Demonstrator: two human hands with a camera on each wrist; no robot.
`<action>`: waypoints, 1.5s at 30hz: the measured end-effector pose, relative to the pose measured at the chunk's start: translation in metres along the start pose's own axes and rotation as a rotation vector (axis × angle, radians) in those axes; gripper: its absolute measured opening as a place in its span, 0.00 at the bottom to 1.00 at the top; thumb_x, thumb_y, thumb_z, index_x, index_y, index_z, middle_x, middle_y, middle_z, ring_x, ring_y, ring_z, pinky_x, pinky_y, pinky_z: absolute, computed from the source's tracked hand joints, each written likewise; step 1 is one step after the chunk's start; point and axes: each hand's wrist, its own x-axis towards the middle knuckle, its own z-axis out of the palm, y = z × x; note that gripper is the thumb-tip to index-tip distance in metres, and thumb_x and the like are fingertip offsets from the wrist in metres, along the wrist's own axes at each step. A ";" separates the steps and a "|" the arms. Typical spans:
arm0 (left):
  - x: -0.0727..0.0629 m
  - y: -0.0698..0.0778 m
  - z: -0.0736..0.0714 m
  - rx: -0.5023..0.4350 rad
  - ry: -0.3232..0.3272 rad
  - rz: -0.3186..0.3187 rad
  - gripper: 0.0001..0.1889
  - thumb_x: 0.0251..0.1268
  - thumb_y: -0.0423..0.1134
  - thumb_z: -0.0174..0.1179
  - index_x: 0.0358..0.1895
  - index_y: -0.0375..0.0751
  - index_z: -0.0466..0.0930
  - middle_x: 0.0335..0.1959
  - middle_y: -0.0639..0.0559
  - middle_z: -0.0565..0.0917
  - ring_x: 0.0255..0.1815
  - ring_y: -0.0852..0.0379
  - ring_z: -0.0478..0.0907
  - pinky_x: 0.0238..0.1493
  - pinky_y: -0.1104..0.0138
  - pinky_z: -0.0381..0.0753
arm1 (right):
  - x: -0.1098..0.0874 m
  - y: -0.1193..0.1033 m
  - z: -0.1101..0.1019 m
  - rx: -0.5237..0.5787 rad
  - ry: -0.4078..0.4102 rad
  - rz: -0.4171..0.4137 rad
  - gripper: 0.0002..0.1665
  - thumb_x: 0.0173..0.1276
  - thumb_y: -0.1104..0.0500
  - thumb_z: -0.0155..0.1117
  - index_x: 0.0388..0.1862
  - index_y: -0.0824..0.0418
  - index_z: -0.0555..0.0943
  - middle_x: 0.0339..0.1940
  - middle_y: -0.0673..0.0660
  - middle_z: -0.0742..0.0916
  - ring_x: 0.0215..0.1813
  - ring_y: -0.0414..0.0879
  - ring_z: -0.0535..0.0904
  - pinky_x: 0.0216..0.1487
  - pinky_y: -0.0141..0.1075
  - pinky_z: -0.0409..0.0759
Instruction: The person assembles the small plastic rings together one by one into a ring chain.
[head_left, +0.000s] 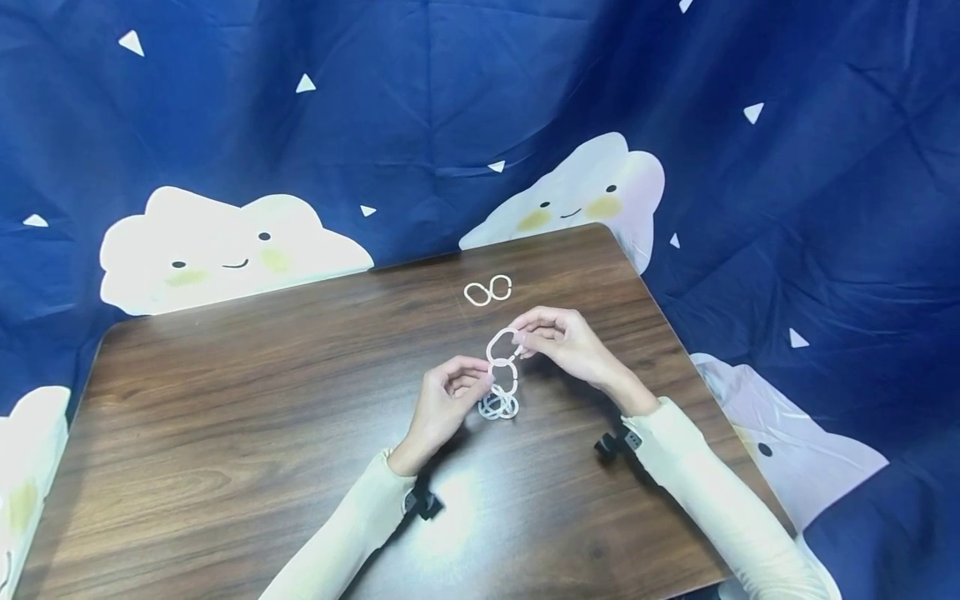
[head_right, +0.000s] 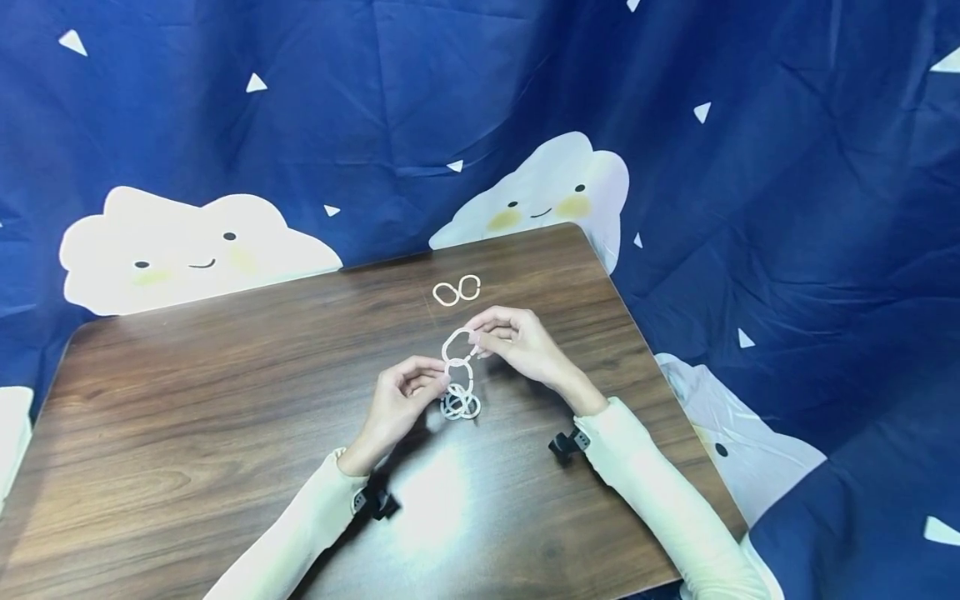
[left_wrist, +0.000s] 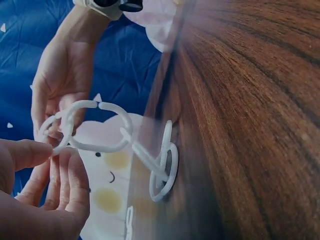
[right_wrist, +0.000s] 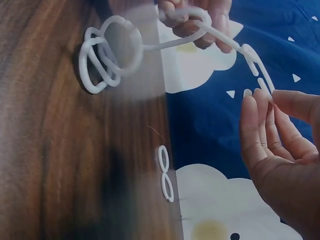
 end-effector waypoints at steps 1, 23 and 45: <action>0.000 0.000 0.000 -0.001 -0.001 0.002 0.13 0.68 0.28 0.68 0.51 0.24 0.83 0.42 0.28 0.87 0.37 0.65 0.85 0.39 0.79 0.88 | 0.000 -0.001 -0.001 -0.001 0.002 -0.002 0.15 0.75 0.63 0.66 0.56 0.70 0.83 0.48 0.71 0.87 0.40 0.43 0.89 0.48 0.38 0.93; 0.005 0.008 -0.004 0.002 0.041 -0.004 0.09 0.71 0.31 0.65 0.50 0.31 0.87 0.46 0.24 0.87 0.37 0.64 0.88 0.49 0.58 0.93 | 0.001 -0.027 -0.005 -0.102 -0.069 -0.082 0.11 0.75 0.64 0.66 0.52 0.67 0.85 0.42 0.53 0.91 0.38 0.46 0.88 0.44 0.39 0.92; 0.007 0.020 -0.009 -0.037 0.059 0.040 0.11 0.70 0.33 0.68 0.48 0.28 0.88 0.42 0.27 0.88 0.33 0.56 0.89 0.43 0.65 0.94 | 0.003 -0.021 0.013 -0.154 -0.134 -0.061 0.11 0.76 0.62 0.65 0.51 0.68 0.86 0.37 0.57 0.90 0.37 0.57 0.88 0.39 0.35 0.91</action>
